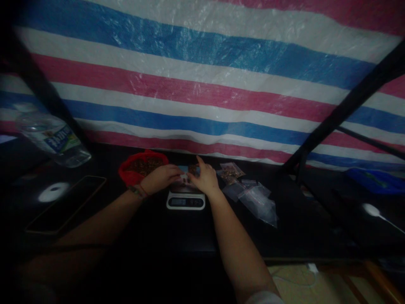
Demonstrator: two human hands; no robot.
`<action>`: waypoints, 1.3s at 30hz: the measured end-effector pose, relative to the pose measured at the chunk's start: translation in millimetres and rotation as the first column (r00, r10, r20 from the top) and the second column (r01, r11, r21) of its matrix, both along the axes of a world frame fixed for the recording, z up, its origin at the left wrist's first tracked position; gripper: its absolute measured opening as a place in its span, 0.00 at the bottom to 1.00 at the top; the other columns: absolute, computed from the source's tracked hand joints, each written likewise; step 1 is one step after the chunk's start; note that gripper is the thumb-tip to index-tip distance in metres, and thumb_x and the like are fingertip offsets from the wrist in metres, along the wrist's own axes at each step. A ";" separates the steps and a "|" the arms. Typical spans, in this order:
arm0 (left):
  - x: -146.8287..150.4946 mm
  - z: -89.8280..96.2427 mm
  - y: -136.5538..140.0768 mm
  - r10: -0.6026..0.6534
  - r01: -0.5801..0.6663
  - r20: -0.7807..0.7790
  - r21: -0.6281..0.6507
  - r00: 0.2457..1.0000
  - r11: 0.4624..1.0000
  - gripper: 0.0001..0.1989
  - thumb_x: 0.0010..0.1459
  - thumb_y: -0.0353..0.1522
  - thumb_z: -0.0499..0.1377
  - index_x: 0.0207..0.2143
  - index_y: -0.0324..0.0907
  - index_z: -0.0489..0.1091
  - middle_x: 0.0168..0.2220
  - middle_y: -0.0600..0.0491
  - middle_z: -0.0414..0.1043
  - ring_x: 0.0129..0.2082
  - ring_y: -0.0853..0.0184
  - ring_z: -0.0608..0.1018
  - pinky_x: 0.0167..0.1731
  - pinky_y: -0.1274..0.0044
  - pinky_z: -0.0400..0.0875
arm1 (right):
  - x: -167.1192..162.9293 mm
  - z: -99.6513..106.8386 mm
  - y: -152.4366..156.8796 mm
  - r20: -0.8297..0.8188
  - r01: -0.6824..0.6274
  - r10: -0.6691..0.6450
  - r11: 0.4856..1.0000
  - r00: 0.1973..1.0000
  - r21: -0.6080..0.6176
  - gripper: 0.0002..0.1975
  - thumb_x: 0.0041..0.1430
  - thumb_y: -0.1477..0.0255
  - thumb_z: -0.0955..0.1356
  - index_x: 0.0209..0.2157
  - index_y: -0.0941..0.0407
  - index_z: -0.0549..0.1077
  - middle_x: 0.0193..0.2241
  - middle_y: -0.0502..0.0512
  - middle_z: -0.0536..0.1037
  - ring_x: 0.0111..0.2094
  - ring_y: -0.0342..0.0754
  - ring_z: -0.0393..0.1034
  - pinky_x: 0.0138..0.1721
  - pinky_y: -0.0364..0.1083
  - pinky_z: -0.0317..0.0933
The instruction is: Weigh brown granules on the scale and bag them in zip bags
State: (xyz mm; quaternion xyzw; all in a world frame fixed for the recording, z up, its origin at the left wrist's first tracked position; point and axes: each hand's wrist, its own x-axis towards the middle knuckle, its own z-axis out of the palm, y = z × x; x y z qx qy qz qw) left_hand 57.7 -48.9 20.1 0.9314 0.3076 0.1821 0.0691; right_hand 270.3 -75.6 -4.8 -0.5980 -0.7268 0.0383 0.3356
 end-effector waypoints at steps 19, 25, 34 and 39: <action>9.7 -1.6 -0.8 -0.100 0.104 0.071 -0.045 0.992 0.994 0.14 0.61 0.27 0.51 0.45 0.42 0.72 0.47 0.49 0.72 0.46 0.66 0.73 0.49 0.74 0.67 | 23.7 -7.9 8.4 -0.194 0.242 -0.216 0.962 0.957 0.123 0.26 0.61 0.60 0.60 0.58 0.58 0.60 0.40 0.60 0.77 0.43 0.54 0.71 0.46 0.51 0.62; -22.5 1.8 14.0 0.135 -0.142 0.108 0.063 0.985 0.988 0.15 0.63 0.33 0.48 0.43 0.40 0.73 0.43 0.48 0.74 0.45 0.64 0.74 0.49 0.72 0.67 | 35.7 0.3 10.8 -0.184 0.314 -0.283 0.935 0.941 0.166 0.22 0.60 0.64 0.60 0.52 0.60 0.67 0.39 0.61 0.77 0.42 0.53 0.71 0.47 0.49 0.61; -61.8 1.4 30.5 0.426 -0.427 0.064 0.008 0.903 0.904 0.20 0.63 0.39 0.45 0.40 0.41 0.75 0.43 0.48 0.76 0.43 0.60 0.75 0.46 0.72 0.67 | 87.9 35.9 -53.3 0.274 0.387 -0.312 0.878 0.910 -0.283 0.15 0.56 0.64 0.64 0.38 0.56 0.78 0.33 0.62 0.80 0.34 0.55 0.75 0.35 0.48 0.62; -50.1 -7.0 27.2 0.304 -0.310 0.094 0.049 0.948 0.950 0.17 0.60 0.33 0.48 0.45 0.42 0.74 0.45 0.48 0.75 0.47 0.61 0.73 0.51 0.70 0.65 | 74.5 -1.2 -98.8 0.532 0.482 -0.253 0.803 0.808 -0.351 0.15 0.56 0.69 0.64 0.42 0.59 0.75 0.37 0.67 0.78 0.37 0.57 0.75 0.36 0.50 0.64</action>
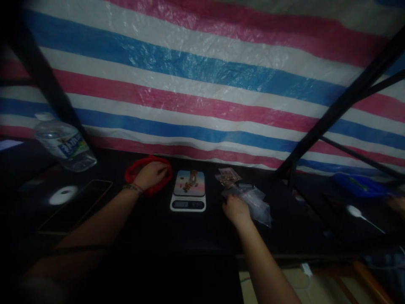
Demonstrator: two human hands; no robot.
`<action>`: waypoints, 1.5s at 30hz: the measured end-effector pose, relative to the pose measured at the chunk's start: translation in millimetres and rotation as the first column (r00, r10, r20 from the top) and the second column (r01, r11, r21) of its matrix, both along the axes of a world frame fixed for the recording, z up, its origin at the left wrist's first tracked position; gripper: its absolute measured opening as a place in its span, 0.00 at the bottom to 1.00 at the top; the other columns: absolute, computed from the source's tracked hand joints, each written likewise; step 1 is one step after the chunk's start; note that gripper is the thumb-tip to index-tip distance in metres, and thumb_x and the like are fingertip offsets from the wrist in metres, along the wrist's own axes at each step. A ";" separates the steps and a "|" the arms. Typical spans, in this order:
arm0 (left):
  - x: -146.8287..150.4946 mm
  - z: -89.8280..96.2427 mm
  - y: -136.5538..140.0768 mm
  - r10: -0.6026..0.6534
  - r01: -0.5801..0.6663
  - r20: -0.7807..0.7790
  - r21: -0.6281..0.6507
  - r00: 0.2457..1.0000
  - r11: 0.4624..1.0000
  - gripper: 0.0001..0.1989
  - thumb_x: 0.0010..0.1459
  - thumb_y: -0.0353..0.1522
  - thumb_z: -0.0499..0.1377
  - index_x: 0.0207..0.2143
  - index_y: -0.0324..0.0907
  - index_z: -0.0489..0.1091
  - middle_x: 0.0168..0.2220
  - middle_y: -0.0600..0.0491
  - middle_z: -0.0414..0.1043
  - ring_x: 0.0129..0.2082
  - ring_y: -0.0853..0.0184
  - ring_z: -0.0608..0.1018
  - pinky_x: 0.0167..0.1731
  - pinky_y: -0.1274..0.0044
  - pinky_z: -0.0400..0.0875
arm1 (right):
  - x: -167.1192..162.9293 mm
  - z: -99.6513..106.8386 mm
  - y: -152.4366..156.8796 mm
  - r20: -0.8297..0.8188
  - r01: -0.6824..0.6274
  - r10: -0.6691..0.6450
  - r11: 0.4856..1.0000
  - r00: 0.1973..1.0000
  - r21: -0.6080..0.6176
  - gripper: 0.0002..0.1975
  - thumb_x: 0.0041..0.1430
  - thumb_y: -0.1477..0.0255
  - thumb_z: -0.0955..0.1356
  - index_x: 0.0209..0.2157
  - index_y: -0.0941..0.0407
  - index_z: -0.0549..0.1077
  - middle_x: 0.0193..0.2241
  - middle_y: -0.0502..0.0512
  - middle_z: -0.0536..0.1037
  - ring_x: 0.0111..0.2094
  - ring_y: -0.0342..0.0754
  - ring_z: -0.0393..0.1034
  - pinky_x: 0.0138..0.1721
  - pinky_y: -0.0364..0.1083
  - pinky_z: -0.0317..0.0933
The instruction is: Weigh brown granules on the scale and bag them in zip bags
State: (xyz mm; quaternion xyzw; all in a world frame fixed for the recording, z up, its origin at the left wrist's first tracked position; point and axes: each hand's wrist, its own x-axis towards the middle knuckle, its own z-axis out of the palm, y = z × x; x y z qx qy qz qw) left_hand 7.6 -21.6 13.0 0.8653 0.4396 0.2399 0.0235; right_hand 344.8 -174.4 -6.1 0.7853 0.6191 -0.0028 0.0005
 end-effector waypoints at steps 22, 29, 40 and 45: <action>37.6 -11.8 -26.2 -0.186 0.177 0.236 0.058 0.954 0.983 0.18 0.57 0.29 0.51 0.49 0.41 0.71 0.50 0.46 0.70 0.51 0.59 0.70 0.54 0.65 0.60 | -27.8 42.7 10.1 -0.719 0.203 0.398 0.780 0.569 0.592 0.13 0.56 0.59 0.63 0.28 0.55 0.69 0.25 0.52 0.75 0.24 0.47 0.69 0.25 0.44 0.61; 48.2 -20.3 -35.2 -0.047 0.691 0.937 -0.222 0.347 0.688 0.23 0.59 0.46 0.54 0.45 0.36 0.70 0.34 0.46 0.75 0.29 0.65 0.76 0.30 0.74 0.70 | -99.7 55.9 68.4 -0.878 0.194 0.463 0.879 -0.121 0.436 0.16 0.48 0.58 0.71 0.29 0.54 0.65 0.19 0.45 0.72 0.16 0.41 0.65 0.11 0.36 0.49; 51.0 -9.7 -41.9 0.125 0.576 0.921 -0.332 0.368 0.747 0.17 0.49 0.43 0.63 0.27 0.36 0.71 0.22 0.54 0.71 0.20 0.73 0.71 0.23 0.80 0.66 | -106.0 8.6 74.3 -0.692 0.387 0.643 0.576 0.329 0.720 0.16 0.56 0.63 0.66 0.44 0.55 0.69 0.32 0.51 0.73 0.22 0.41 0.65 0.23 0.42 0.62; 51.3 -10.6 -42.1 0.024 0.373 0.898 -0.206 0.439 0.905 0.14 0.56 0.41 0.58 0.28 0.38 0.70 0.24 0.54 0.72 0.23 0.71 0.72 0.27 0.79 0.68 | -112.3 12.0 60.8 -0.335 -0.078 0.712 0.479 0.617 0.874 0.12 0.56 0.69 0.68 0.42 0.53 0.74 0.40 0.58 0.73 0.39 0.50 0.70 0.38 0.49 0.68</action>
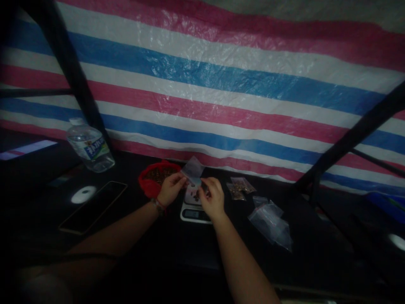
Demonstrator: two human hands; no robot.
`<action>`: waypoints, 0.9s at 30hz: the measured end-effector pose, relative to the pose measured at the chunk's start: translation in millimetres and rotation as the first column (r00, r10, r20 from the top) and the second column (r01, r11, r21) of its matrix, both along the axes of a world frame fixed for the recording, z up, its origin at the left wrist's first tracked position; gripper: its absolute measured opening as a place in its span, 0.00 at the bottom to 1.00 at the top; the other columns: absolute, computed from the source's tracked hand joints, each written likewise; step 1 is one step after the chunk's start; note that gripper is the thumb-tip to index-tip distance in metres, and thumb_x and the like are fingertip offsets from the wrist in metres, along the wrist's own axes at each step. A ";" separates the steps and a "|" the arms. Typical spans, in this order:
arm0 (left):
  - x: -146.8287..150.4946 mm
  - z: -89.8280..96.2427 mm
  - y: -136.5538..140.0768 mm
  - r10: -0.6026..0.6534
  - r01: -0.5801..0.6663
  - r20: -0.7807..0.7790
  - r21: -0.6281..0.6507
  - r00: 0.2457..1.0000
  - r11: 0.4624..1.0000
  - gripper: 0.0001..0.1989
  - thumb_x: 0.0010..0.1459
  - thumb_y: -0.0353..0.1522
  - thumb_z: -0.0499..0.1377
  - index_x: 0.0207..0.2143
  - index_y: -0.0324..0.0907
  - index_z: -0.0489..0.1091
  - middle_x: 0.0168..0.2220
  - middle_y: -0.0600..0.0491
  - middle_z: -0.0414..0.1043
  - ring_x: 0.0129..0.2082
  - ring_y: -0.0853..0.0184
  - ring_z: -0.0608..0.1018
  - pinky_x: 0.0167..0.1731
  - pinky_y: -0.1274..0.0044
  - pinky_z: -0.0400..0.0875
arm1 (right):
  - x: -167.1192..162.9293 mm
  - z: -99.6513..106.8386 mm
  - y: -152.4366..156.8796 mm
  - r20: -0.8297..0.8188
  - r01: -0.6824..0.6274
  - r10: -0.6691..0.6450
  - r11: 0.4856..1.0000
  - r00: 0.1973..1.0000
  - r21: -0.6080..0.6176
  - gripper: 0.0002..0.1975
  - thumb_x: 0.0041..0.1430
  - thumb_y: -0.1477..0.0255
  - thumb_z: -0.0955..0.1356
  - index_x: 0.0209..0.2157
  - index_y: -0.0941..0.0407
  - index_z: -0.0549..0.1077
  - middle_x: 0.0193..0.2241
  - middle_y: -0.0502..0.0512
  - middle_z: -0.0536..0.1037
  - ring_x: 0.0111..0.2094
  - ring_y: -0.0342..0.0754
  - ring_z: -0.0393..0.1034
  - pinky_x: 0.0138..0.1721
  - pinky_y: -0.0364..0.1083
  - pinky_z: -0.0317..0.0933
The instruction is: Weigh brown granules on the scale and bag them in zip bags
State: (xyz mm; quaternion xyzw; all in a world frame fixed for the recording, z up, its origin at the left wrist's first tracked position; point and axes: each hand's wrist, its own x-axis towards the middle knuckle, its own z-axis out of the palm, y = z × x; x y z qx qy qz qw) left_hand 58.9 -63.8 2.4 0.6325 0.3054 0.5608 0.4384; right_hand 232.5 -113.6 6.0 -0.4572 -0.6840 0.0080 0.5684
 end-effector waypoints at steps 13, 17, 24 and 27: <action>-5.7 9.6 -12.6 0.096 0.085 -0.382 0.430 0.919 0.899 0.12 0.62 0.35 0.53 0.29 0.39 0.70 0.25 0.53 0.71 0.26 0.71 0.73 0.28 0.80 0.66 | -18.2 -1.1 -4.1 -0.255 -0.287 0.213 0.909 0.943 -0.303 0.11 0.57 0.66 0.67 0.39 0.52 0.79 0.31 0.54 0.81 0.30 0.47 0.75 0.32 0.47 0.70; -7.2 10.9 -13.3 0.167 0.107 -0.458 0.514 0.873 0.851 0.12 0.62 0.34 0.52 0.28 0.39 0.70 0.25 0.53 0.72 0.25 0.71 0.73 0.27 0.80 0.66 | -18.4 -1.0 -3.7 -0.290 -0.275 0.179 0.900 0.940 -0.337 0.12 0.57 0.65 0.66 0.35 0.55 0.78 0.26 0.53 0.79 0.25 0.46 0.73 0.26 0.44 0.67; -9.4 13.4 -15.2 0.312 0.049 -0.504 0.582 0.805 0.812 0.10 0.53 0.32 0.55 0.20 0.40 0.68 0.18 0.55 0.67 0.19 0.72 0.69 0.22 0.80 0.61 | -23.2 0.1 -8.2 0.136 0.029 -0.006 0.985 0.991 -0.172 0.09 0.56 0.70 0.65 0.24 0.55 0.72 0.21 0.51 0.74 0.24 0.44 0.67 0.28 0.43 0.61; -9.3 14.6 -17.0 0.297 0.044 -0.518 0.547 0.802 0.836 0.10 0.51 0.31 0.55 0.19 0.41 0.66 0.17 0.55 0.66 0.18 0.72 0.68 0.21 0.80 0.59 | -26.6 -2.5 -9.2 0.186 0.072 -0.049 0.990 0.981 -0.123 0.09 0.57 0.72 0.63 0.24 0.54 0.69 0.21 0.50 0.71 0.24 0.44 0.66 0.29 0.43 0.59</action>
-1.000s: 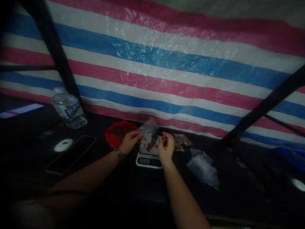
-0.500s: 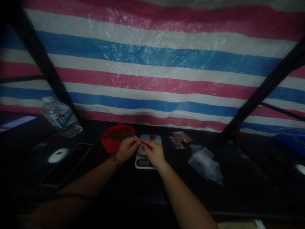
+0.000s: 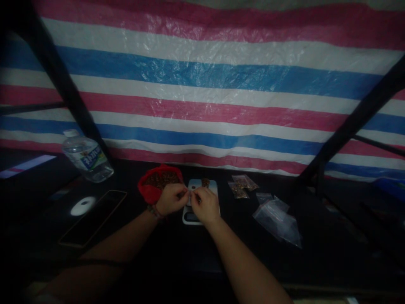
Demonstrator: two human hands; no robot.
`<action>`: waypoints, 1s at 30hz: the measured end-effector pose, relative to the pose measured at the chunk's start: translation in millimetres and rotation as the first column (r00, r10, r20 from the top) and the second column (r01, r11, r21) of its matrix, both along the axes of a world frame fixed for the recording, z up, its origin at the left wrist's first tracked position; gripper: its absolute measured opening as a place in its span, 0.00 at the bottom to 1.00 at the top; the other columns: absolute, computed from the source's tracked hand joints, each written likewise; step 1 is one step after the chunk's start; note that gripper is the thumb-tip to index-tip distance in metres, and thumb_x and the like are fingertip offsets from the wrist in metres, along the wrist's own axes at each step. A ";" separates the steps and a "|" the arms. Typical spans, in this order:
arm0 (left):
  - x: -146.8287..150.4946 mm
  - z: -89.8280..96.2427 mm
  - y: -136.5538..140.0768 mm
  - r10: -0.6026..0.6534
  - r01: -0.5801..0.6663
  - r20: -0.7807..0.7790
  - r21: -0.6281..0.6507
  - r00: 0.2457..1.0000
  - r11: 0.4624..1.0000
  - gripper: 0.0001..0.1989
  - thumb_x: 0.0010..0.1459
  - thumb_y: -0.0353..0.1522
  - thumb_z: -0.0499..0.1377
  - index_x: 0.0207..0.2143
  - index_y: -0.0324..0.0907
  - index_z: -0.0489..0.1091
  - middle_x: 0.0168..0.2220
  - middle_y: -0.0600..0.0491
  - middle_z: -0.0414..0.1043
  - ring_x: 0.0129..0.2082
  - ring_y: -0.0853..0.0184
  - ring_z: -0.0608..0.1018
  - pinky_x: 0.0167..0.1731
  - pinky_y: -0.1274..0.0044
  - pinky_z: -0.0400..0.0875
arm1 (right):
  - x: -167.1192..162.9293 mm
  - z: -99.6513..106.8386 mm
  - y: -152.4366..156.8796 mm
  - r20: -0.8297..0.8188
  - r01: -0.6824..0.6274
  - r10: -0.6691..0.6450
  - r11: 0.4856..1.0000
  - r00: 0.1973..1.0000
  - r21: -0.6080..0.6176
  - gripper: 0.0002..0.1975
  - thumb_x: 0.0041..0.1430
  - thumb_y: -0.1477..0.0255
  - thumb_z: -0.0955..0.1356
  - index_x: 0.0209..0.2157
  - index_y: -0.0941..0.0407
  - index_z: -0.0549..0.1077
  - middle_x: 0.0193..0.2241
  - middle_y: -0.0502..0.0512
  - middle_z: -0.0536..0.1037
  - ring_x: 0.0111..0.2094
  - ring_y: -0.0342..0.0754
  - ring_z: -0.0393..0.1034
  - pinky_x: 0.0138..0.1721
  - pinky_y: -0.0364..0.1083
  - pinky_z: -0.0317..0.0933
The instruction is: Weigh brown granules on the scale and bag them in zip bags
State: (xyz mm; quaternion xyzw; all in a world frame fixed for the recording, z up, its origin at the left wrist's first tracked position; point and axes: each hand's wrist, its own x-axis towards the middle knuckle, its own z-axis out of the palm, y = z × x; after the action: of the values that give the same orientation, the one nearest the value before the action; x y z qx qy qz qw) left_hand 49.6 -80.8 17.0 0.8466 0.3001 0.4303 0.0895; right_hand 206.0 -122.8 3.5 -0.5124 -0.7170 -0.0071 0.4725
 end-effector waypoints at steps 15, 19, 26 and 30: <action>3.1 -4.7 0.6 0.051 -0.051 -0.011 -0.013 0.999 0.999 0.14 0.54 0.32 0.54 0.17 0.40 0.66 0.17 0.54 0.66 0.18 0.71 0.68 0.21 0.79 0.58 | 9.0 -2.8 7.4 0.124 -0.140 0.128 0.985 0.984 0.097 0.15 0.56 0.81 0.61 0.38 0.53 0.75 0.49 0.58 0.71 0.45 0.48 0.69 0.48 0.50 0.67; 2.7 -2.0 -1.4 -0.031 0.034 -0.072 0.035 0.997 0.999 0.13 0.56 0.32 0.53 0.18 0.41 0.66 0.18 0.54 0.67 0.19 0.71 0.68 0.23 0.78 0.60 | 9.4 -5.5 10.0 0.149 -0.167 0.166 0.986 0.975 -0.005 0.15 0.58 0.78 0.63 0.43 0.53 0.75 0.42 0.58 0.77 0.43 0.50 0.72 0.46 0.51 0.68; -16.4 9.2 7.6 -0.050 0.055 -0.033 0.187 0.998 0.981 0.26 0.46 0.44 0.64 0.46 0.41 0.70 0.47 0.42 0.71 0.48 0.54 0.71 0.51 0.62 0.60 | 11.8 3.3 9.4 -0.007 -0.168 0.169 0.978 0.986 -0.124 0.20 0.55 0.75 0.68 0.51 0.51 0.71 0.34 0.55 0.78 0.35 0.49 0.72 0.37 0.48 0.68; -21.6 13.2 15.4 -0.106 0.128 -0.215 0.090 0.971 0.988 0.42 0.42 0.49 0.65 0.58 0.43 0.61 0.56 0.41 0.64 0.56 0.50 0.65 0.58 0.58 0.50 | 10.8 4.7 8.1 0.041 -0.185 0.195 0.966 0.980 -0.182 0.20 0.52 0.73 0.70 0.48 0.52 0.73 0.34 0.54 0.77 0.33 0.49 0.71 0.36 0.47 0.67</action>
State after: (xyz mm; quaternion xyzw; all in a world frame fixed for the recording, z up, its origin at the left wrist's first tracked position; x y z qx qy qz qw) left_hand 28.0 -65.4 30.2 0.9069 0.2349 0.3477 0.0387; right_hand 216.7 -114.7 8.1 -0.4811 -0.7741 0.0871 0.4022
